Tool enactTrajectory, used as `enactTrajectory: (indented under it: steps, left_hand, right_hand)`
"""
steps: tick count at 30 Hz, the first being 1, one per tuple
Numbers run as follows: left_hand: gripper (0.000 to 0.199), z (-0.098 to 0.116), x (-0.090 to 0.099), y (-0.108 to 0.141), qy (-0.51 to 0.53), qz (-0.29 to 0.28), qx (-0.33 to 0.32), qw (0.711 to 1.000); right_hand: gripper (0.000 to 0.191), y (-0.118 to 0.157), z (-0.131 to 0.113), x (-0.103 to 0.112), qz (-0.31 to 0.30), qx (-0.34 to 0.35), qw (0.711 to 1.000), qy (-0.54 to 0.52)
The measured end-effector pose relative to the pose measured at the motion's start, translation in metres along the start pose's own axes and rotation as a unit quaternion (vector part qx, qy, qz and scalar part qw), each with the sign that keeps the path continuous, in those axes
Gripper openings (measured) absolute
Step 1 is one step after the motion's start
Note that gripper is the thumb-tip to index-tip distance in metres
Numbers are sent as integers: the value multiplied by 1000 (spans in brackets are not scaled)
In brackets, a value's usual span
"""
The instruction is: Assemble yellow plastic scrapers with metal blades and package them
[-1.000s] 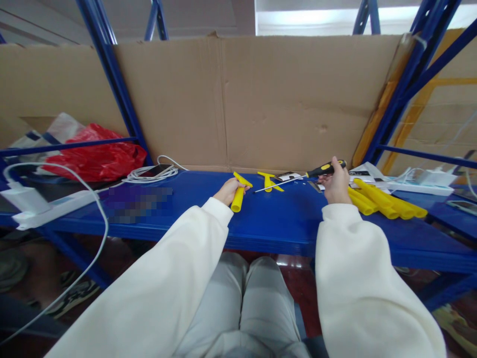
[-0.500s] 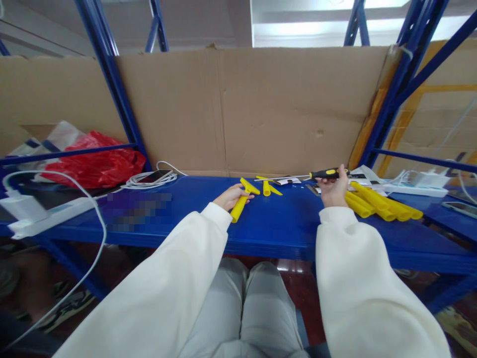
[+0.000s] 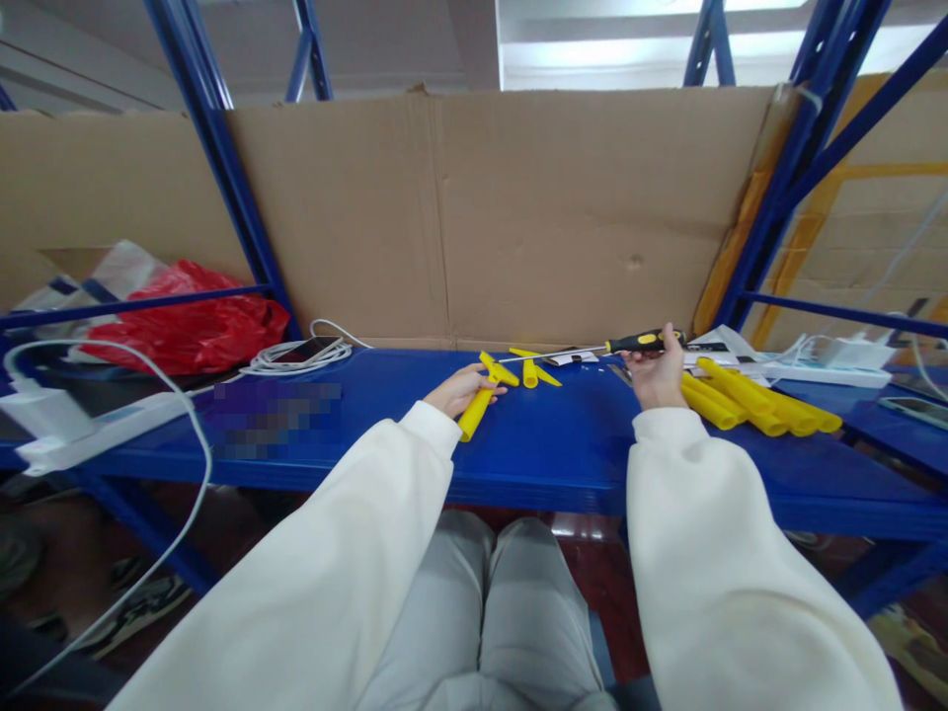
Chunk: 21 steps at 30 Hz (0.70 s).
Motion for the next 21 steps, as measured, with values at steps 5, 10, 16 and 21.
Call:
enactTrajectory:
  steps: [5, 10, 16, 21]
  left_hand:
    - [56, -2, 1, -9, 30, -20, 5, 999]
    - [55, -2, 1, -12, 28, -29, -4, 999]
    - [52, -2, 0, -11, 23, -33, -6, 999]
    - [56, -1, -1, -7, 26, -35, -11, 999]
  right_hand:
    - [61, 1, -1, -2, -10, -13, 999, 32]
    - [55, 9, 0, 2, 57, -51, 997, -4]
    - [49, 18, -2, 0, 91, -72, 993, -24]
    - [50, 20, -5, -2, 84, -71, 994, -15]
Point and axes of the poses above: each hand's wrist, its own y-axis away from the middle knuckle, its own x-axis out of the back of the hand, z = x × y, the point moved 8 cm from there along -y, towards the middle knuckle, and after that the axes turned 9 degrees about x, right-handed, at the moved point
